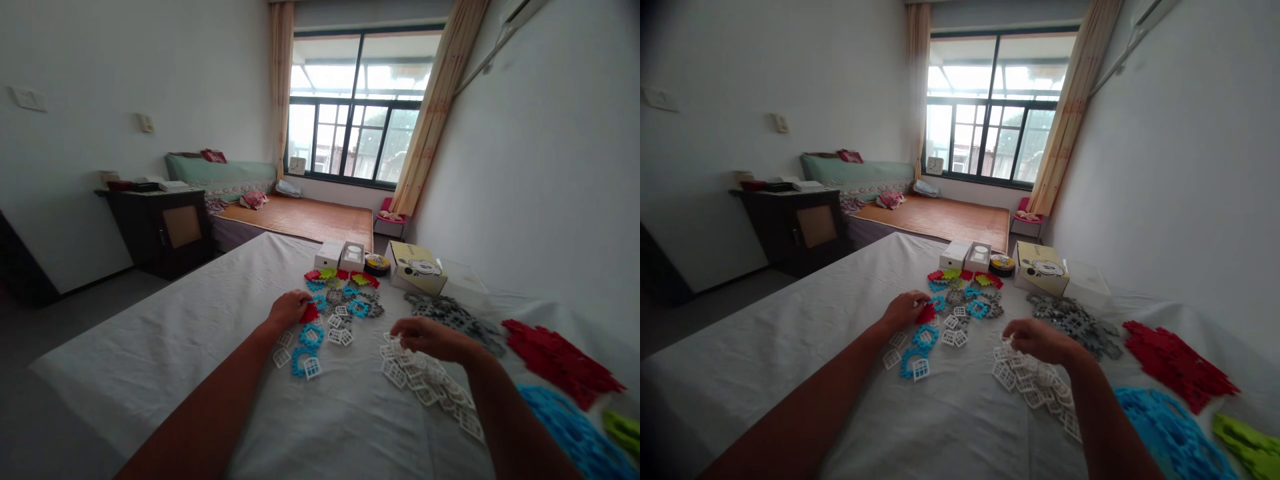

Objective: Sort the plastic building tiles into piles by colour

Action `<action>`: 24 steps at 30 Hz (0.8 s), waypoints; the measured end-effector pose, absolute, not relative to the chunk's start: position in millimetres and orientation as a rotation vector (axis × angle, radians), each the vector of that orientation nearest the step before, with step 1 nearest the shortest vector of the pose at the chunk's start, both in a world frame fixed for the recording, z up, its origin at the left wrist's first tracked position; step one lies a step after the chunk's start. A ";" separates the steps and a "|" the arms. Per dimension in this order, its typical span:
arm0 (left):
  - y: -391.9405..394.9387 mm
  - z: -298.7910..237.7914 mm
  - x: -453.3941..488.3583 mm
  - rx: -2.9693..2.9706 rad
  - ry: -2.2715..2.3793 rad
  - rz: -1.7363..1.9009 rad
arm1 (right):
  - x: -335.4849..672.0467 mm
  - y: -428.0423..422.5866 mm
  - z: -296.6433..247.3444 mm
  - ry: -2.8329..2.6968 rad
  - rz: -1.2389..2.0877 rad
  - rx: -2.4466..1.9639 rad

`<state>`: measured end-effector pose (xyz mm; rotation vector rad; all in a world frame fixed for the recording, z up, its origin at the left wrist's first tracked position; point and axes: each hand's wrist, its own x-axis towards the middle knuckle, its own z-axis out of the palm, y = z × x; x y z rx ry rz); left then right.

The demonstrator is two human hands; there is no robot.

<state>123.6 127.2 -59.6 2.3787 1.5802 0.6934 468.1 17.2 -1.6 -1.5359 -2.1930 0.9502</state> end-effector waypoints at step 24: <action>126.6 -58.7 123.4 2.456 1.530 0.667 | 408.0 19.6 -19.1 -2.285 0.339 -1.668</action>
